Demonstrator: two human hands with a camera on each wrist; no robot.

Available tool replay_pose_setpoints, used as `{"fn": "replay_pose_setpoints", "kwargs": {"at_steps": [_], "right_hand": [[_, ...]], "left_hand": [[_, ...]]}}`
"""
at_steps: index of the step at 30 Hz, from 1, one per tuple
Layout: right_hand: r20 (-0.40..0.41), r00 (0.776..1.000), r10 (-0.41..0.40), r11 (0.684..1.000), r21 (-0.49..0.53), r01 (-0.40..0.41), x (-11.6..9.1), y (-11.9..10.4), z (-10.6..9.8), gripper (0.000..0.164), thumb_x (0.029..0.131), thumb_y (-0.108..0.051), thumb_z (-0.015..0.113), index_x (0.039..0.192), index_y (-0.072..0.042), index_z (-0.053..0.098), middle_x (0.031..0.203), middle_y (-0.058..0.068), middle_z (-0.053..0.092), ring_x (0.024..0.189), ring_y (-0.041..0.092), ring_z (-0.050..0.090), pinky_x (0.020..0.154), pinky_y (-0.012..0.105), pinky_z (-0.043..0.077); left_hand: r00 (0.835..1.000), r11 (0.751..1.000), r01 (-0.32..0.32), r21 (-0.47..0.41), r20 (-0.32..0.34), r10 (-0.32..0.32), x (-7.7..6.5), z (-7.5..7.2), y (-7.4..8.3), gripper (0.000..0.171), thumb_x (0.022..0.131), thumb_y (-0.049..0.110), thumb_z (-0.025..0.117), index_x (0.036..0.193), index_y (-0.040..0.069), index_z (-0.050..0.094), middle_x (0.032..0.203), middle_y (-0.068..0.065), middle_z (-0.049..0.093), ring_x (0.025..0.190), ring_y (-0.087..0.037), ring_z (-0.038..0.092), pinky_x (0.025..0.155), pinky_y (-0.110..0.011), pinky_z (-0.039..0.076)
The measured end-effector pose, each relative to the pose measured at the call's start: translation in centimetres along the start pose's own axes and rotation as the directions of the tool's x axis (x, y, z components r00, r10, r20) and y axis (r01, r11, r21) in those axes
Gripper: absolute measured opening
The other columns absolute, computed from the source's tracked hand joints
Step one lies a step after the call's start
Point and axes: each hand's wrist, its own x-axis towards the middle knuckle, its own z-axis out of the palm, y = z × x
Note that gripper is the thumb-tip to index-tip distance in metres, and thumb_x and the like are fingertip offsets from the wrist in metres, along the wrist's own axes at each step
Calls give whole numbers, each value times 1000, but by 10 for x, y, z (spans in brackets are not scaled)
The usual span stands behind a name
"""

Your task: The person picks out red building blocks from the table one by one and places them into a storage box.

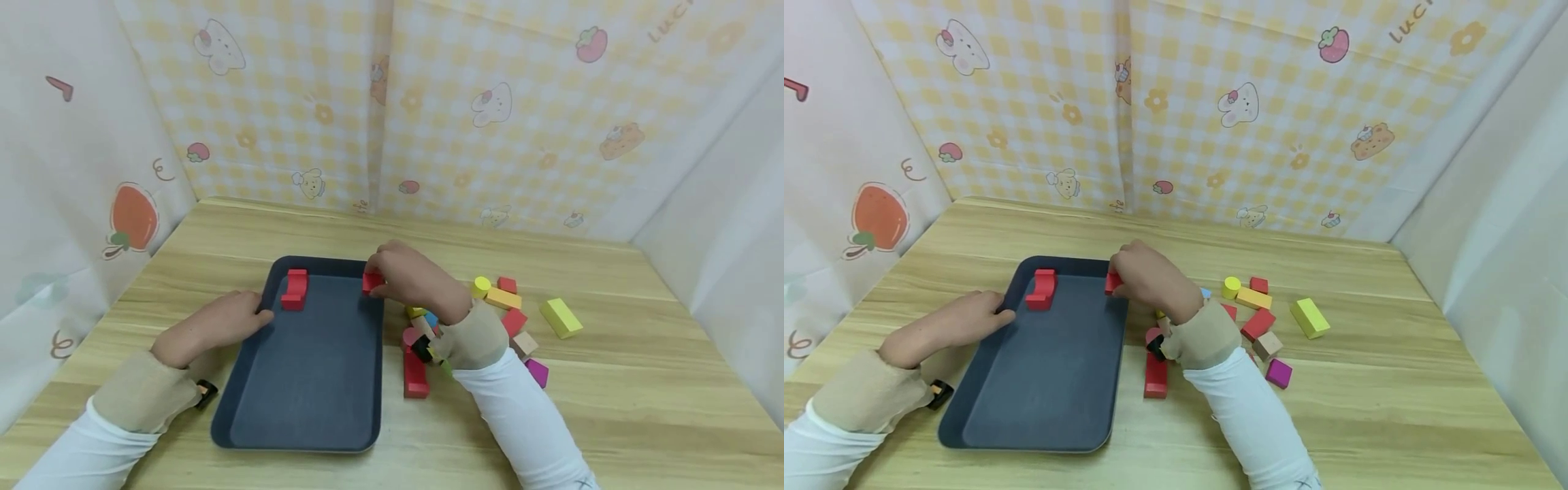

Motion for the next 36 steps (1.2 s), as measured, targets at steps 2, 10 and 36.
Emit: {"fn": "replay_pose_setpoints", "kwargs": {"at_steps": [2,10,36], "right_hand": [[4,1000,-19,1000,-11,19,6,-4,-1,19,79,-27,71,92,-13,69,85,-1,60,78,10,48,70,22,43],[4,998,-61,998,-17,61,26,-16,-5,15,79,-27,71,87,-14,70,79,-4,63,71,9,51,67,21,44],[87,996,-6,1000,7,5,76,-35,13,9,81,-24,69,84,-16,69,78,-5,61,71,10,52,64,21,45]], "left_hand": [[1000,1000,2,3,-1,-2,-1,0,1,27,93,23,42,75,7,53,61,-4,44,53,-17,43,53,-31,37],[1000,1000,-5,10,-2,5,-1,0,1,27,93,24,43,74,8,52,62,-4,44,54,-17,44,54,-31,37],[1000,1000,-5,9,-17,5,-2,0,3,25,93,23,44,77,8,54,63,-3,46,55,-16,45,55,-32,38]]}}
